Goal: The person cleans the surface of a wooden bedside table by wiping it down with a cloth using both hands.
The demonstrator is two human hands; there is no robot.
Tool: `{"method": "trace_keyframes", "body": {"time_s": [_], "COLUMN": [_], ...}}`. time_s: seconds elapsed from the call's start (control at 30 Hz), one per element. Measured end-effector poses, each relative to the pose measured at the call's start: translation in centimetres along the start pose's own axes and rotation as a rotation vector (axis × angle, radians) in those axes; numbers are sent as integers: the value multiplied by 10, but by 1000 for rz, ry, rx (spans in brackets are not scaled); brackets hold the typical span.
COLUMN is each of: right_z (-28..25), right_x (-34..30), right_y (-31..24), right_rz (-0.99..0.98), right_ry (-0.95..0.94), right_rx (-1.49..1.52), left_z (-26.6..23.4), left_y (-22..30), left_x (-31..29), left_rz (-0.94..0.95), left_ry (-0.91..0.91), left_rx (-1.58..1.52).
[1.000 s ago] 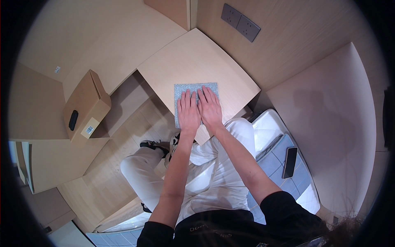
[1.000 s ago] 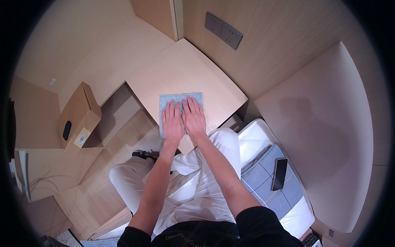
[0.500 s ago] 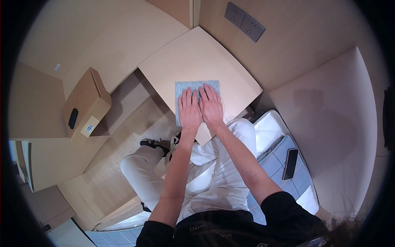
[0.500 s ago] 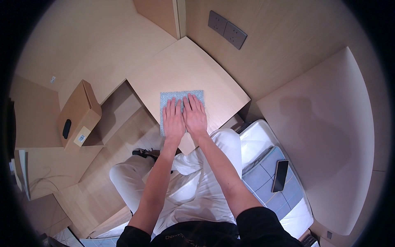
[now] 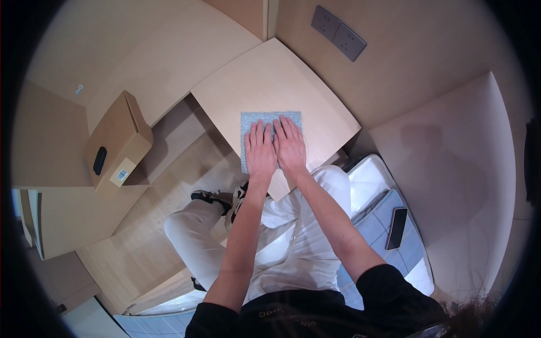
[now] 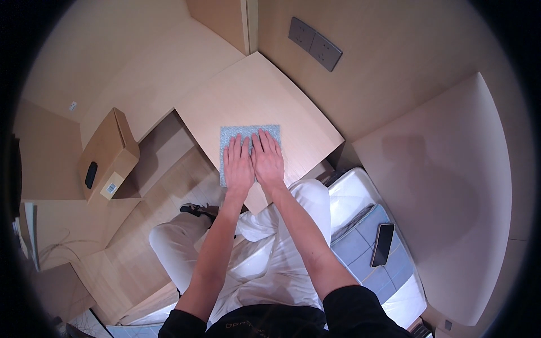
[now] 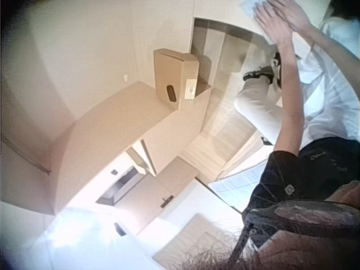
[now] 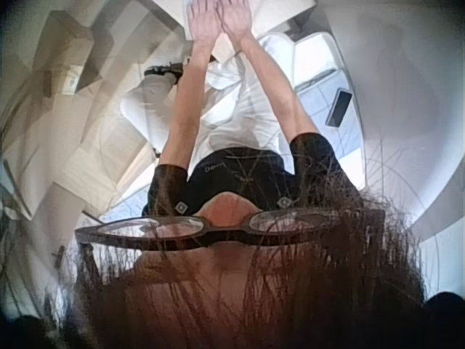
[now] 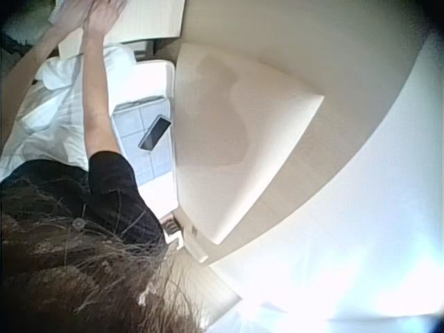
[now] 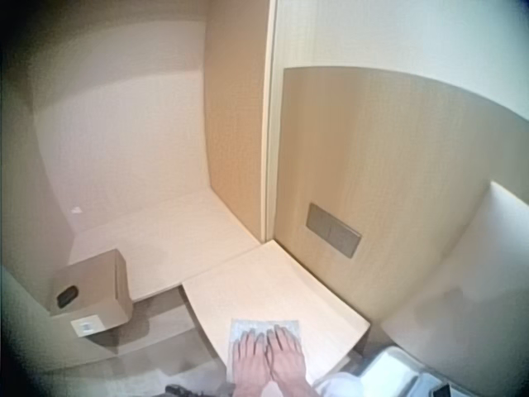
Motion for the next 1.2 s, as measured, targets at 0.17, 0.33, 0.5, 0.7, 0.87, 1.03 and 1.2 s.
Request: {"method": "trace_keyframes", "body": {"time_s": [0.17, 0.33, 0.5, 0.7, 0.87, 1.03, 1.2], "right_z": [0, 1, 0, 0, -1, 0, 3], "right_x": [0, 0, 0, 0, 1, 3, 5], "right_y": [1, 1, 1, 0, 0, 1, 1], "right_rz": [0, 3, -5, -7, -4, -2, -1], "right_ry": [6, 5, 13, 18, 21, 26, 5], "right_rx": [3, 10, 11, 12, 18, 18, 4], "left_z": [-1, 0, 1, 1, 1, 2, 2], "left_y": [0, 1, 0, 0, 0, 0, -2], "left_x": [1, 1, 1, 1, 2, 3, 5], "left_rz": [-3, 5, 4, -2, -5, -1, 3], "left_ry": [12, 21, 19, 3, -6, 2, 12], "left_rx": [-12, 17, 14, 16, 15, -12, 4]}}
Point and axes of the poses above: each hand's wrist, its own x-axis towards the middle knuckle, its own z-axis out of the palm, y = z × x, the point moved 6 cm from there along x, towards the middle knuckle, and after that the axes turned 1 degree about -x, right-handed, at the moved point
